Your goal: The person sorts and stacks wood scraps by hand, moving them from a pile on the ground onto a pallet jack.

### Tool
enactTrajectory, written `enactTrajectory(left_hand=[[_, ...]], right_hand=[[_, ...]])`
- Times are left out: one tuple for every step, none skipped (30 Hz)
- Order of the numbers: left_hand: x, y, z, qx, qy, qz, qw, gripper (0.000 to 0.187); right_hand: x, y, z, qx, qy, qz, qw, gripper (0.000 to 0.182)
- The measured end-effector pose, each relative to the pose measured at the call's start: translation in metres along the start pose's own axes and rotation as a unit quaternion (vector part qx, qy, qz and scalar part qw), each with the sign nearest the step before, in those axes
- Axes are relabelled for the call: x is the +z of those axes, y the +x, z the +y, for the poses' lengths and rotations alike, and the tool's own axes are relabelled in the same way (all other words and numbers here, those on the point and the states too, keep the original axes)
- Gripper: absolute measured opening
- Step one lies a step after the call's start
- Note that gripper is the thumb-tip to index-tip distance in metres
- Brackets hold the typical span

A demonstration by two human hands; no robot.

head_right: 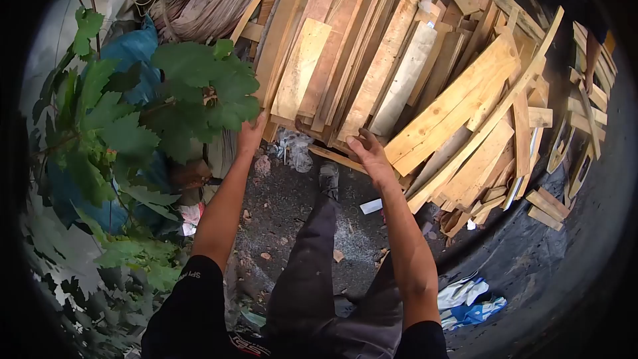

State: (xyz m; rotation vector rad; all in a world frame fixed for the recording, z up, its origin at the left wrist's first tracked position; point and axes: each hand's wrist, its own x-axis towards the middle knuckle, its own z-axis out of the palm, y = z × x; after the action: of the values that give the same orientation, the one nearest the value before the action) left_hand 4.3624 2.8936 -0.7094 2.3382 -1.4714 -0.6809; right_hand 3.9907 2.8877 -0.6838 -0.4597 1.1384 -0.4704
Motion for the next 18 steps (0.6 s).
enactTrajectory(left_hand=[[-0.012, 0.026, -0.001, 0.035, -0.029, -0.055, 0.997, 0.064], [-0.034, 0.051, 0.009, 0.069, -0.057, -0.108, 0.990, 0.064], [-0.034, 0.065, 0.014, 0.086, -0.009, -0.106, 0.991, 0.066], [-0.034, 0.080, 0.020, 0.103, 0.040, -0.101, 0.989, 0.067], [-0.016, 0.085, 0.026, 0.103, 0.163, -0.033, 0.981, 0.070], [-0.005, 0.087, 0.032, 0.102, 0.282, 0.037, 0.953, 0.073], [-0.006, 0.090, 0.045, 0.073, 0.330, -0.024, 0.941, 0.077], [-0.014, 0.092, 0.063, 0.043, 0.376, -0.085, 0.922, 0.081], [-0.008, 0.097, 0.051, 0.068, 0.406, -0.076, 0.908, 0.084], [-0.002, 0.102, 0.038, 0.092, 0.436, -0.066, 0.893, 0.086], [0.021, 0.115, -0.019, 0.165, 0.446, 0.015, 0.879, 0.088], [0.024, 0.117, -0.025, 0.170, 0.438, 0.022, 0.882, 0.088], [0.026, 0.119, -0.031, 0.176, 0.429, 0.030, 0.885, 0.089], [0.010, 0.113, 0.009, 0.116, 0.401, -0.039, 0.908, 0.089], [-0.004, 0.109, 0.036, 0.054, 0.370, -0.106, 0.922, 0.089], [-0.012, 0.109, 0.041, 0.048, 0.321, -0.126, 0.937, 0.089], [-0.019, 0.110, 0.046, 0.042, 0.273, -0.145, 0.950, 0.089], [-0.026, 0.111, 0.052, 0.038, 0.224, -0.163, 0.960, 0.089]], right_hand=[[0.029, 0.040, 0.003, 0.006, -0.001, 0.003, 1.000, 0.106], [0.064, 0.061, -0.013, 0.008, -0.004, 0.019, 1.000, 0.109], [0.088, 0.102, -0.003, 0.006, 0.043, 0.008, 0.999, 0.114], [0.111, 0.133, 0.001, -0.026, 0.034, 0.016, 0.999, 0.116], [0.134, 0.150, -0.001, -0.042, 0.021, 0.048, 0.998, 0.110], [0.148, 0.162, -0.003, -0.057, 0.007, 0.079, 0.995, 0.104], [0.149, 0.175, -0.001, -0.054, -0.053, 0.083, 0.994, 0.097], [0.148, 0.184, 0.002, -0.049, -0.114, 0.086, 0.989, 0.091], [0.145, 0.190, 0.005, -0.046, -0.176, 0.087, 0.980, 0.084], [0.139, 0.188, 0.007, -0.099, -0.214, 0.117, 0.965, 0.062], [0.129, 0.180, 0.007, -0.115, -0.152, 0.109, 0.976, 0.055], [0.117, 0.167, 0.008, -0.132, -0.090, 0.098, 0.982, 0.049], [0.103, 0.154, 0.007, -0.148, -0.027, 0.085, 0.985, 0.043], [0.086, 0.140, 0.006, -0.168, -0.034, 0.102, 0.980, 0.037], [0.068, 0.126, 0.004, -0.189, -0.040, 0.117, 0.974, 0.031], [0.054, 0.110, -0.005, -0.192, -0.018, 0.134, 0.972, 0.031], [0.040, 0.098, -0.013, -0.196, 0.005, 0.152, 0.969, 0.030], [0.024, 0.092, -0.015, -0.220, 0.014, 0.180, 0.959, 0.030]])
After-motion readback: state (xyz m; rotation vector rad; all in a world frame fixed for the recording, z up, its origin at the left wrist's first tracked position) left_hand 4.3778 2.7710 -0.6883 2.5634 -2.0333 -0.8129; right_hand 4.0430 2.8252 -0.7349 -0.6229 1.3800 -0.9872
